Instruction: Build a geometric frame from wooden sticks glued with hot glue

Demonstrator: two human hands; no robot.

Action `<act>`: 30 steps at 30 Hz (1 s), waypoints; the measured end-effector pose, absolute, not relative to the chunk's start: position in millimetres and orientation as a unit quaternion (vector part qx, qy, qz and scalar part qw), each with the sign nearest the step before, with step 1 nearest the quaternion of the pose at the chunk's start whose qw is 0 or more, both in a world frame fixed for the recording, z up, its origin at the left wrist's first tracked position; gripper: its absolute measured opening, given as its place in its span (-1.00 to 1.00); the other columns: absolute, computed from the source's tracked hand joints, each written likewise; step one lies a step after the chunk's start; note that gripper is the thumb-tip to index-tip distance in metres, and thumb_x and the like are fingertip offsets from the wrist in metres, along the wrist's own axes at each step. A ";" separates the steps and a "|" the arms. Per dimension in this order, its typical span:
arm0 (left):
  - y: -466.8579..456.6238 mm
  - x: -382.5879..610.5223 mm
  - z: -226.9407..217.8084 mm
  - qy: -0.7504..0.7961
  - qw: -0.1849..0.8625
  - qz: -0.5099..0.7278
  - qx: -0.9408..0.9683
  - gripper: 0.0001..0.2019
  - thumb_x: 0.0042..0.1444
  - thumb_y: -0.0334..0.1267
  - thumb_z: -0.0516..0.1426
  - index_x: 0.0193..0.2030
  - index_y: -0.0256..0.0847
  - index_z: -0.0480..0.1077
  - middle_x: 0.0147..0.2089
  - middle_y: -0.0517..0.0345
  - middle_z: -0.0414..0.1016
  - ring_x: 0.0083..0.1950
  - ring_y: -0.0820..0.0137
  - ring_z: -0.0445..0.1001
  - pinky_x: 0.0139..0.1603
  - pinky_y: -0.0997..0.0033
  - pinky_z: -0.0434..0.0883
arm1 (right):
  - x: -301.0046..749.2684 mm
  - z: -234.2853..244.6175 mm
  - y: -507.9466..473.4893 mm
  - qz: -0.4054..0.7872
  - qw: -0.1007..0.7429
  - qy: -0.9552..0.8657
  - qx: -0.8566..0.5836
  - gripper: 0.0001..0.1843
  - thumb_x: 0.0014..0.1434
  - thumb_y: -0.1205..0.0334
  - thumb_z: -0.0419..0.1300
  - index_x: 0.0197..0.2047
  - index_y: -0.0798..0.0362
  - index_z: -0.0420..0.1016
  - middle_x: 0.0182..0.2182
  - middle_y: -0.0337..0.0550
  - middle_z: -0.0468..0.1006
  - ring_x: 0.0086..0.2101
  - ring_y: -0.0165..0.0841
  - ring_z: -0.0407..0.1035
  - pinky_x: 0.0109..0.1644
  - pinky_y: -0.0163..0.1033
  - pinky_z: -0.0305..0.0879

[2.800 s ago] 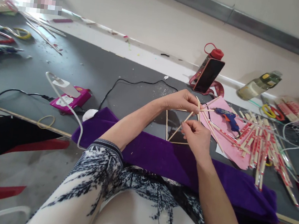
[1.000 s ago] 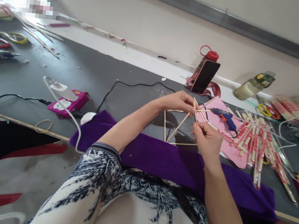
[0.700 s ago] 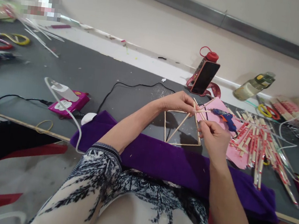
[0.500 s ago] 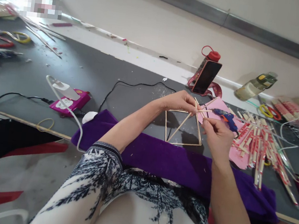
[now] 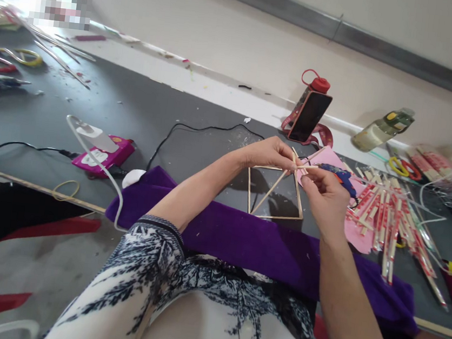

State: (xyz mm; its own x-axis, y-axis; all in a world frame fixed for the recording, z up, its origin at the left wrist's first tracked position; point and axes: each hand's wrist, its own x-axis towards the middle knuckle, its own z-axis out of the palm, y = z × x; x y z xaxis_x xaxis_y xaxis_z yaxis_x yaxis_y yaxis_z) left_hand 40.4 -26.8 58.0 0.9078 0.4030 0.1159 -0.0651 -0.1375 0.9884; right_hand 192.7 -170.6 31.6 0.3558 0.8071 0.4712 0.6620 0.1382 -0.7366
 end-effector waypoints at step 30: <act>-26.5 44.5 53.1 0.113 0.660 0.194 0.717 -0.91 -0.11 -0.38 0.28 -0.41 -0.34 0.60 -0.24 0.01 0.61 -0.31 0.53 0.46 -0.17 0.45 0.39 | 184.2 30.4 -191.4 0.079 0.532 -0.536 -0.650 -0.76 0.14 0.13 0.24 -0.14 0.02 0.59 -0.41 -0.21 0.59 -0.48 -0.39 0.43 -0.36 -0.24 0.38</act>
